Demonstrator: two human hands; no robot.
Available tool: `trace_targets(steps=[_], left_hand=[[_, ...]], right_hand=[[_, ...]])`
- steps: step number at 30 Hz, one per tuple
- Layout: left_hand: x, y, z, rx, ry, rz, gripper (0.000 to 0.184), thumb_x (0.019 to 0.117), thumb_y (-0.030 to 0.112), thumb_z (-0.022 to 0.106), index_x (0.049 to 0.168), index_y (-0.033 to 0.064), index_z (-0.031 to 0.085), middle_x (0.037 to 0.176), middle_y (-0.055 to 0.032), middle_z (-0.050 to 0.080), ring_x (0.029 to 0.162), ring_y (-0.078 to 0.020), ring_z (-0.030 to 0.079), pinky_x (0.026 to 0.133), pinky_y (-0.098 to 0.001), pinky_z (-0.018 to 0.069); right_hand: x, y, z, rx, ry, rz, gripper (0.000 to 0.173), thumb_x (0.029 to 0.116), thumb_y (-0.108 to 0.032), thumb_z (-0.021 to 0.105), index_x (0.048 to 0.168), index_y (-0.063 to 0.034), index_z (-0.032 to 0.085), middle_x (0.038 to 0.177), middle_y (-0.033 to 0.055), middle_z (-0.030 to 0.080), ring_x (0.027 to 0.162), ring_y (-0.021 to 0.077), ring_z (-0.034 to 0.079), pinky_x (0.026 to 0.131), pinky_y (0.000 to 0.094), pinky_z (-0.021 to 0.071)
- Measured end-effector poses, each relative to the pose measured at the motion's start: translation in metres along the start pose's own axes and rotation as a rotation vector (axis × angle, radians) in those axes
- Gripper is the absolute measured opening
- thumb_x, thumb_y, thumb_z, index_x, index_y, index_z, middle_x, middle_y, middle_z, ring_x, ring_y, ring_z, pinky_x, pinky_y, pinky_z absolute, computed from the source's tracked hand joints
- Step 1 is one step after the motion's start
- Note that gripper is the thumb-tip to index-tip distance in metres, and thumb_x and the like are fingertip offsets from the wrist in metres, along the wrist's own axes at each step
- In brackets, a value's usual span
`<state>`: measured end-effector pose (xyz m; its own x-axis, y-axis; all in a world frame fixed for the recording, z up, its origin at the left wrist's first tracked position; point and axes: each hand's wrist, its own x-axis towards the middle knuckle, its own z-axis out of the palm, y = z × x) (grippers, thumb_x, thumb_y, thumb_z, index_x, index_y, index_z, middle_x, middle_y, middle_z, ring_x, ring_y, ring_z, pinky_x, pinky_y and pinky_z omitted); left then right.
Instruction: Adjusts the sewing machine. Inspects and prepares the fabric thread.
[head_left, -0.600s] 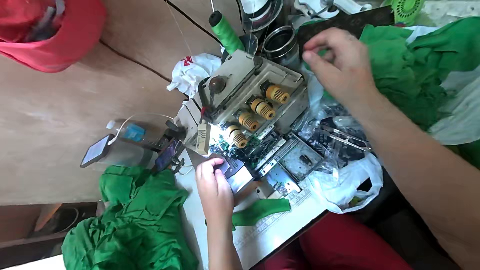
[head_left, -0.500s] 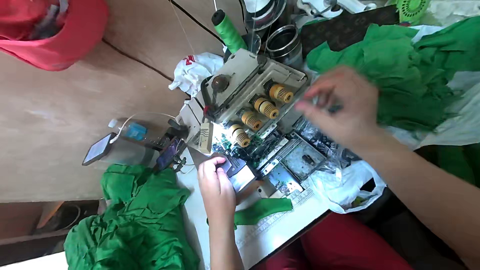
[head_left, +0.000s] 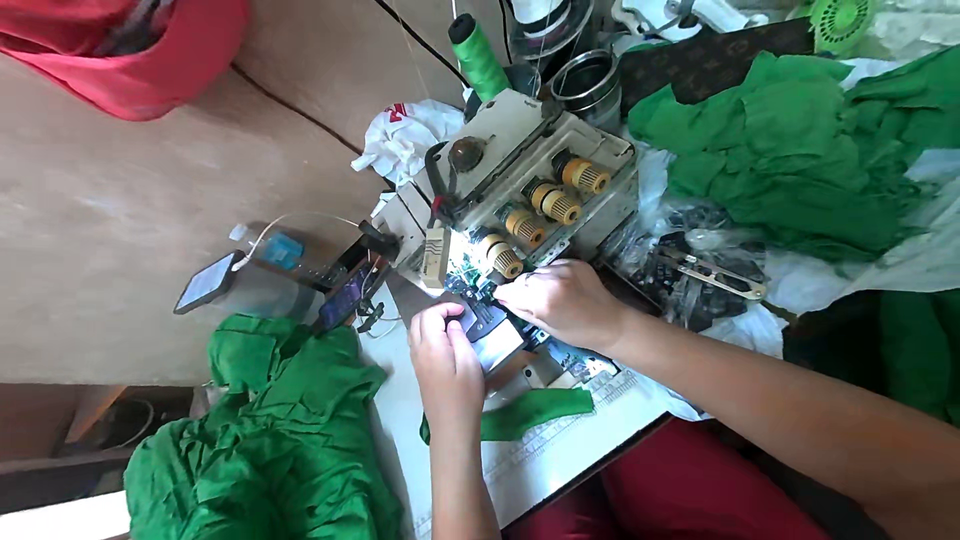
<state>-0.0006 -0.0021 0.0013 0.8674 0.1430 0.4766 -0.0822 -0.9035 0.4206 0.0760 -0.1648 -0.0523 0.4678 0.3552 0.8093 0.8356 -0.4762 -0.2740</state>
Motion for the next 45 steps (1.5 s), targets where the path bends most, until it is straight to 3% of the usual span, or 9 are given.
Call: trace_targets(steps=[5,9,13,16,18,25,31,36,45], left_hand=[[0.0,-0.001,0.002,-0.011,0.014,0.005,0.026,0.0969,0.007,0.045,0.106,0.0006,0.069,0.106,-0.0125,0.067,0.106,-0.023,0.062,0.094,-0.0387,0.0487],[0.0,-0.001,0.002,-0.017,0.032,0.005,0.024,0.0967,0.008,0.048,0.105,0.0015,0.069,0.105,-0.0118,0.067,0.106,-0.0225,0.062,0.094,-0.0384,0.0486],[-0.001,-0.003,0.002,-0.047,0.058,0.021,0.022,0.0957,0.007,0.051,0.106,-0.0007,0.068,0.106,-0.0136,0.067,0.106,-0.0228,0.062,0.094,-0.0373,0.0496],[-0.002,-0.003,0.002,-0.063,0.081,0.027,0.021,0.0944,0.007,0.053,0.107,-0.0019,0.067,0.106,-0.0146,0.067,0.106,-0.0229,0.062,0.094,-0.0367,0.0497],[-0.001,-0.003,0.002,-0.101,0.101,0.021,0.021,0.0936,0.007,0.055,0.108,-0.0028,0.066,0.107,-0.0151,0.066,0.106,-0.0214,0.061,0.094,-0.0352,0.0489],[-0.022,-0.01,-0.012,-0.491,0.203,0.031,0.03,0.0938,0.009,0.057,0.118,-0.0089,0.054,0.122,-0.0119,0.061,0.12,-0.0098,0.055,0.102,-0.0267,0.0461],[-0.063,0.01,-0.037,-0.458,0.236,0.129,0.015,0.0982,0.021,0.064,0.112,0.0224,0.06,0.115,0.0157,0.063,0.116,0.0011,0.057,0.1,-0.0215,0.0477],[-0.08,0.027,-0.054,-0.397,0.079,0.152,0.01,0.1025,0.029,0.061,0.111,0.0254,0.065,0.109,0.0163,0.064,0.109,0.0036,0.058,0.095,-0.0175,0.0477],[-0.085,0.042,-0.044,-0.675,-0.317,0.099,0.028,0.1039,0.035,0.058,0.119,0.0159,0.072,0.11,0.0064,0.071,0.109,-0.0033,0.063,0.097,-0.0221,0.0503]], right_hand=[[0.003,-0.003,0.006,-0.07,0.061,-0.008,0.013,0.0904,-0.012,0.068,0.079,-0.0082,0.073,0.062,0.006,0.064,0.056,0.0212,0.064,0.049,0.0344,0.0478],[-0.002,-0.003,0.0,-0.024,0.013,0.015,0.018,0.0959,-0.017,0.061,0.088,-0.009,0.075,0.066,0.0054,0.066,0.058,0.0211,0.065,0.052,0.0354,0.0485],[-0.022,-0.015,-0.026,0.202,-0.084,0.128,0.024,0.1048,-0.024,0.053,0.1,-0.0087,0.071,0.093,0.0094,0.071,0.079,0.0224,0.071,0.064,0.0374,0.0578],[-0.038,-0.026,-0.048,0.376,-0.136,0.081,0.024,0.109,-0.023,0.048,0.103,-0.0064,0.065,0.121,0.0127,0.069,0.104,0.0195,0.07,0.087,0.0301,0.0577],[-0.045,-0.033,-0.059,0.45,-0.138,0.058,0.024,0.1095,-0.022,0.046,0.106,-0.0059,0.064,0.114,0.0105,0.072,0.108,0.0177,0.069,0.096,0.0291,0.0545],[-0.061,-0.07,-0.084,0.533,-0.105,-0.041,0.017,0.1085,-0.021,0.048,0.099,-0.0106,0.058,0.087,0.0054,0.062,0.087,0.0144,0.064,0.084,0.0214,0.0538],[-0.07,-0.089,-0.115,0.685,-0.194,-0.116,0.016,0.1089,-0.016,0.048,0.1,-0.0078,0.058,0.086,0.0101,0.065,0.089,0.0221,0.066,0.087,0.028,0.0535],[-0.072,-0.081,-0.115,0.648,-0.109,-0.038,0.018,0.1091,-0.02,0.048,0.098,-0.0103,0.059,0.084,0.0066,0.064,0.084,0.0155,0.065,0.081,0.0225,0.0526],[-0.057,-0.061,-0.092,1.189,-0.097,0.381,0.037,0.1061,-0.02,0.054,0.139,-0.0044,0.049,0.085,-0.0059,0.064,0.071,-0.0061,0.059,0.063,0.0091,0.0505]])
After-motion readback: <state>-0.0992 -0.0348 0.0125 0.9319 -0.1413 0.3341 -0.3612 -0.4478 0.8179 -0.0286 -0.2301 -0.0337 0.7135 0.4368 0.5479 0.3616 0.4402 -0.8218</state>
